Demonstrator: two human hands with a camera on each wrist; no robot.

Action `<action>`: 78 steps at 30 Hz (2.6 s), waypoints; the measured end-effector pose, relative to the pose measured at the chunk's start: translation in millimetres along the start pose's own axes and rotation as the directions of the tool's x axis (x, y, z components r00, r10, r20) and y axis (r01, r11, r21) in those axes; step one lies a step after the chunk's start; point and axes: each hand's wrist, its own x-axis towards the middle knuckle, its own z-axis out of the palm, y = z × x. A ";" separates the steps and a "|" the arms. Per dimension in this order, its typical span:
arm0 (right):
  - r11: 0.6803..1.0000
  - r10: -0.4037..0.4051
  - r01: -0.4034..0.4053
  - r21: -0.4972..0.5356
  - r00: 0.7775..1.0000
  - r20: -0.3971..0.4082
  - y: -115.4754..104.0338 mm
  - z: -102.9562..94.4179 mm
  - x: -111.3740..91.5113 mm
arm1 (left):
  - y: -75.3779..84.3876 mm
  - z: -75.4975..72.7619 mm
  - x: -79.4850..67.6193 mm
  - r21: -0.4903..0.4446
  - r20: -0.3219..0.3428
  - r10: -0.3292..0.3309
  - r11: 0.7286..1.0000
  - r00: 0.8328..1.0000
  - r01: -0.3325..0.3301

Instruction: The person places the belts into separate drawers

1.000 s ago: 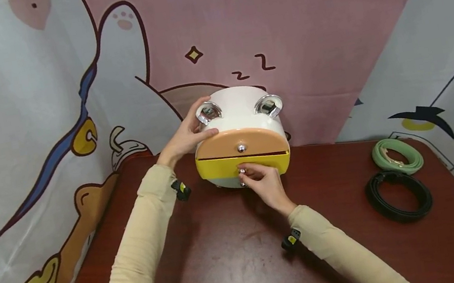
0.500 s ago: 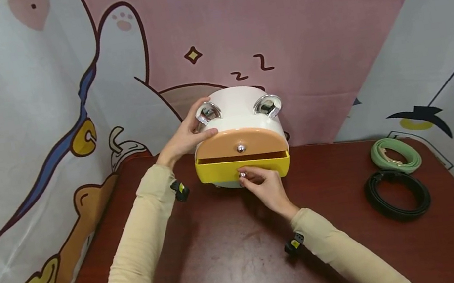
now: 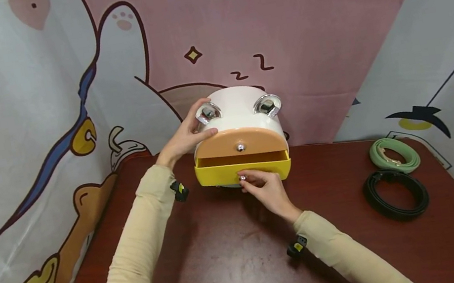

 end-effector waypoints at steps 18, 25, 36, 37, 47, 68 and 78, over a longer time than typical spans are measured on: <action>0.999 0.022 -0.023 0.038 1.000 0.021 -4.0 -1.9 -5.2 | -26.5 -7.1 7.8 0.018 -0.017 0.010 1.000 1.000 -0.010; 0.999 0.025 -0.026 0.037 0.999 0.026 -5.9 -3.3 -9.5 | -27.0 -7.0 7.3 0.027 -0.005 0.017 0.999 1.000 -0.017; 0.999 0.028 -0.030 0.040 0.999 0.044 -12.6 -4.7 -18.4 | -16.3 -5.8 5.8 0.012 0.013 0.001 1.000 1.000 -0.001; 0.999 0.026 -0.028 0.039 0.999 0.045 -13.1 -4.6 -19.2 | -15.4 -5.6 5.6 0.014 0.012 -0.004 1.000 1.000 0.004; 0.999 0.009 -0.012 0.045 0.998 0.059 -14.3 -3.7 -25.6 | -25.7 -8.6 7.2 0.029 0.006 0.000 1.000 1.000 -0.001; 0.998 -0.045 0.042 0.047 0.996 0.074 -19.6 -0.7 -38.2 | -23.2 -9.0 6.4 0.028 0.012 -0.054 0.998 0.998 0.053; 0.995 -0.093 0.091 0.033 0.993 0.078 -22.1 -0.4 -43.2 | -21.1 -9.3 5.6 0.017 0.026 -0.053 0.998 0.998 0.053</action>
